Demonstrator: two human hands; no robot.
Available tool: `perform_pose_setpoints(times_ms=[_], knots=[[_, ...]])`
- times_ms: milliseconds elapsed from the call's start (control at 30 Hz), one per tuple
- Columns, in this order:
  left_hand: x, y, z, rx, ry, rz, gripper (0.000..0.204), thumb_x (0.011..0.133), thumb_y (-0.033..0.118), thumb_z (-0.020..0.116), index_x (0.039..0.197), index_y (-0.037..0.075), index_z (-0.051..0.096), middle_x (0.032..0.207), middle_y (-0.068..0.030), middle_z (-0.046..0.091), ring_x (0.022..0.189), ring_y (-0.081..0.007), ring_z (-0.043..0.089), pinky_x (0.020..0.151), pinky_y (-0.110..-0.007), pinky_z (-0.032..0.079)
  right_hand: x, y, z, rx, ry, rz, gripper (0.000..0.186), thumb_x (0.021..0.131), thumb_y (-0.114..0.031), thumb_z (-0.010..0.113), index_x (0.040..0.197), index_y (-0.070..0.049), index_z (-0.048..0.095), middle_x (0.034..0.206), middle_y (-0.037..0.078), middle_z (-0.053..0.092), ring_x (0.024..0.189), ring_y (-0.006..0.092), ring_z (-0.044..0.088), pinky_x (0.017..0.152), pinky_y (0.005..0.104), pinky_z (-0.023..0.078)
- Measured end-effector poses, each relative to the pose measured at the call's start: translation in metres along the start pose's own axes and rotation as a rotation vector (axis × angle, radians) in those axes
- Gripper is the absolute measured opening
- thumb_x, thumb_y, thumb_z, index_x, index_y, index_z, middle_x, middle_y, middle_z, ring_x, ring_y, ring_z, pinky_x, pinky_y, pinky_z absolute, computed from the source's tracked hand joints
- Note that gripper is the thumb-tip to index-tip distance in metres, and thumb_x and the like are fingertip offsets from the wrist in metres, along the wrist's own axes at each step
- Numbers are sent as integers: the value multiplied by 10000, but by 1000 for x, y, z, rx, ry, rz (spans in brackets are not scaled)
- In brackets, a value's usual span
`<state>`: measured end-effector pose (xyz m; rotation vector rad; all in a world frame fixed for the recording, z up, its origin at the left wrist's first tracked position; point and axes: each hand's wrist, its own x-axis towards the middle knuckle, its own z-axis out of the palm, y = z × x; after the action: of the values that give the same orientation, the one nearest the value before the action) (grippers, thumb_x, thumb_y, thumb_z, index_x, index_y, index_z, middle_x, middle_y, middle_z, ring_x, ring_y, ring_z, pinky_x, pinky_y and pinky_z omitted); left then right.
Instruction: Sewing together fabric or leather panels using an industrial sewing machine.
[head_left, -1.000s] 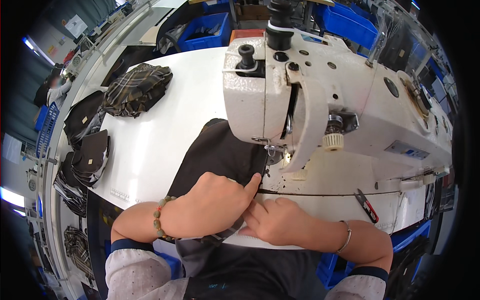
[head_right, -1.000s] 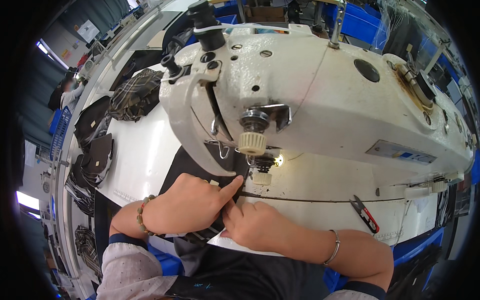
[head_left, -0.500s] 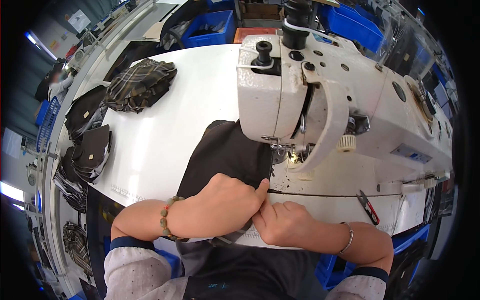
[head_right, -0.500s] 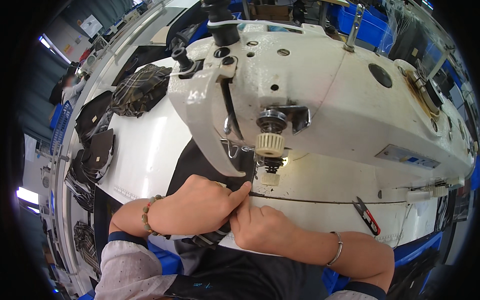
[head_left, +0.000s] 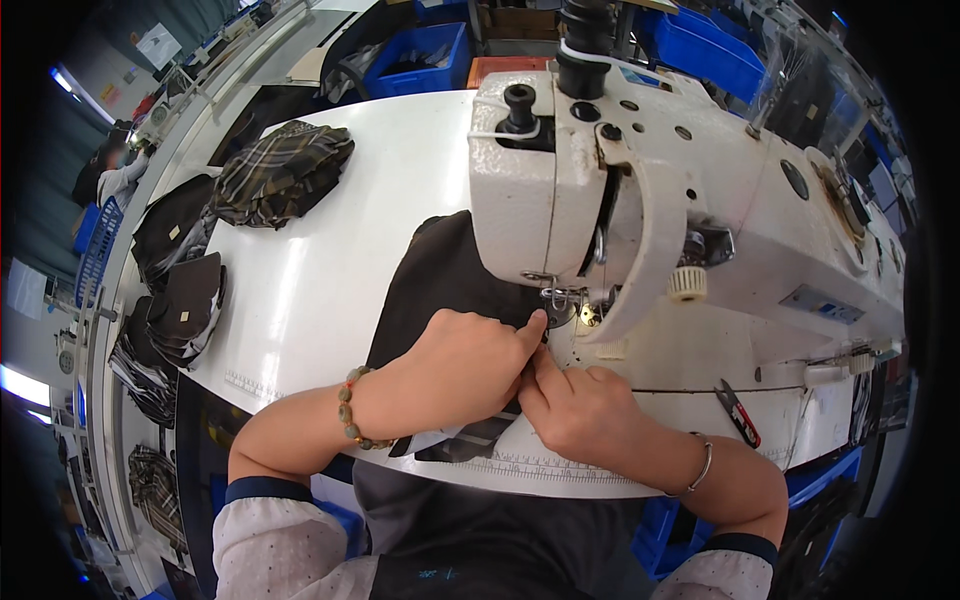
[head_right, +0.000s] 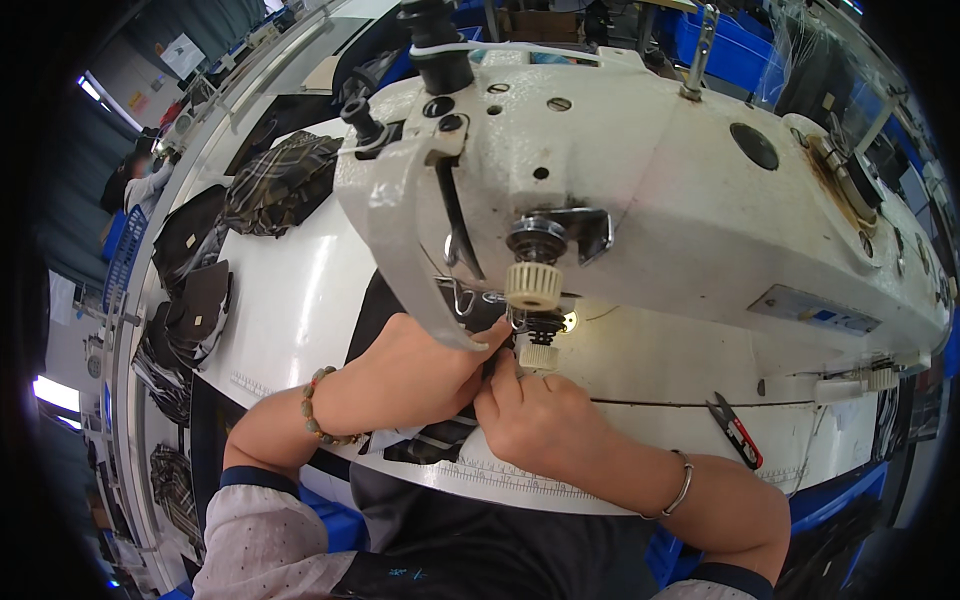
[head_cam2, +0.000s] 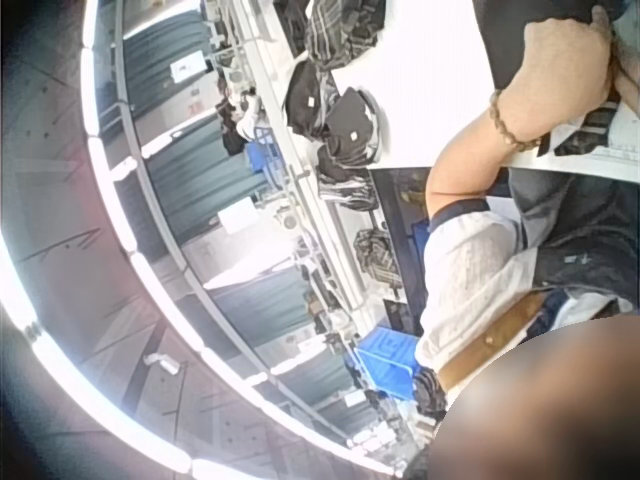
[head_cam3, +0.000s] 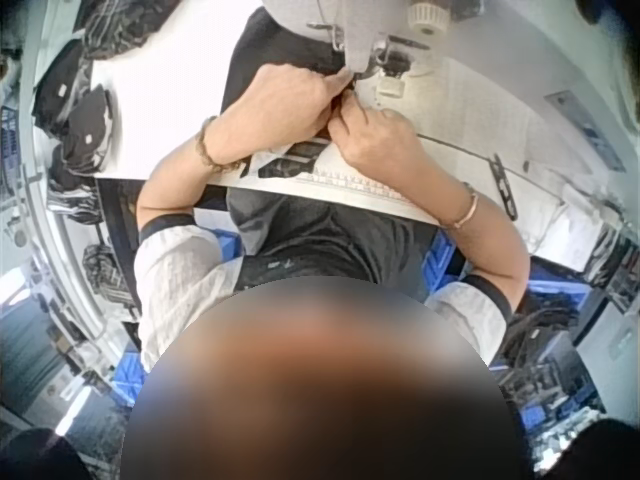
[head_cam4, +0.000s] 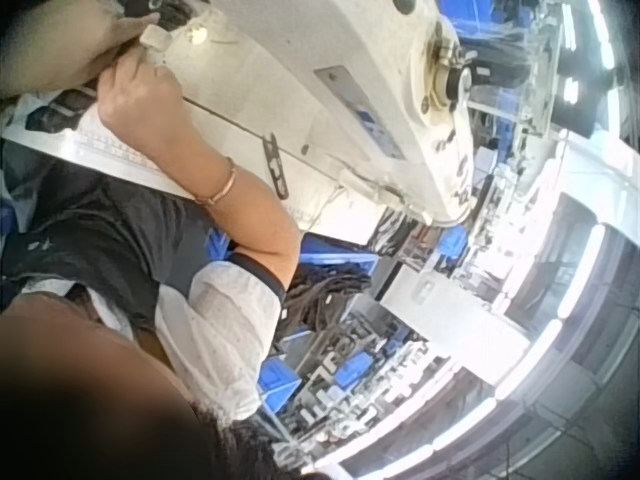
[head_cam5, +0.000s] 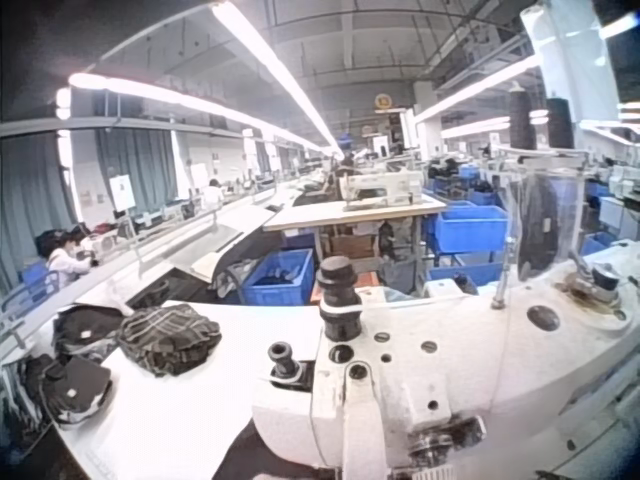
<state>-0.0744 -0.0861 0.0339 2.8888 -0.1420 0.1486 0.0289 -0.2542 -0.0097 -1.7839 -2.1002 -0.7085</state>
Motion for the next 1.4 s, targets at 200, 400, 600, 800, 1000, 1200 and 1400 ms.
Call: perform_pose_setpoints(times_ms=[200,400,600,800,1000,1200,1400], knots=[[-19,25,-31,8,-340,41,592,768,118,657,1307,-111,573,681,-94,650,580,-241,653,481,-359,486,-4,-28,-14,-4,-4,-126,137,732,-138,625,784,-35,699,899,238,729,449,96,474,423,234,330],[-23,26,-26,-8,-294,62,575,758,100,645,1277,-139,577,679,-90,646,580,-244,659,481,-347,488,-5,-30,-14,1,15,-127,115,711,-145,612,720,-45,668,870,238,728,430,82,445,412,237,300],[-21,25,-25,-65,-300,50,569,761,109,651,1265,-144,579,683,-107,648,579,-267,658,483,-364,488,-8,-31,-15,-2,-21,-140,142,687,-144,612,735,-30,680,884,245,731,426,81,436,414,234,290],[-17,24,-21,-35,-269,28,561,764,109,655,1270,-124,589,682,-103,650,586,-270,658,481,-371,483,-6,-26,-17,-43,-51,-104,187,696,-130,615,794,6,699,935,263,731,425,80,432,408,231,332],[-4,8,-9,-29,-102,-1,530,779,125,658,1265,-82,614,683,-93,647,602,-272,658,495,-380,488,-5,-12,-5,-88,-52,-73,250,718,-99,625,896,47,721,994,279,725,431,90,465,407,233,365],[4,-4,1,-34,25,-31,479,798,146,655,1230,-59,636,733,-91,664,656,-274,673,551,-381,508,-1,-2,0,-61,-38,7,287,747,-103,638,977,45,725,1036,274,720,480,124,567,424,257,424],[-12,9,-27,49,-35,-137,222,745,134,714,959,86,747,902,-39,692,775,-234,649,660,-358,520,-2,2,-3,19,-78,23,273,747,-116,646,962,33,723,1020,254,722,505,122,577,434,258,439]])
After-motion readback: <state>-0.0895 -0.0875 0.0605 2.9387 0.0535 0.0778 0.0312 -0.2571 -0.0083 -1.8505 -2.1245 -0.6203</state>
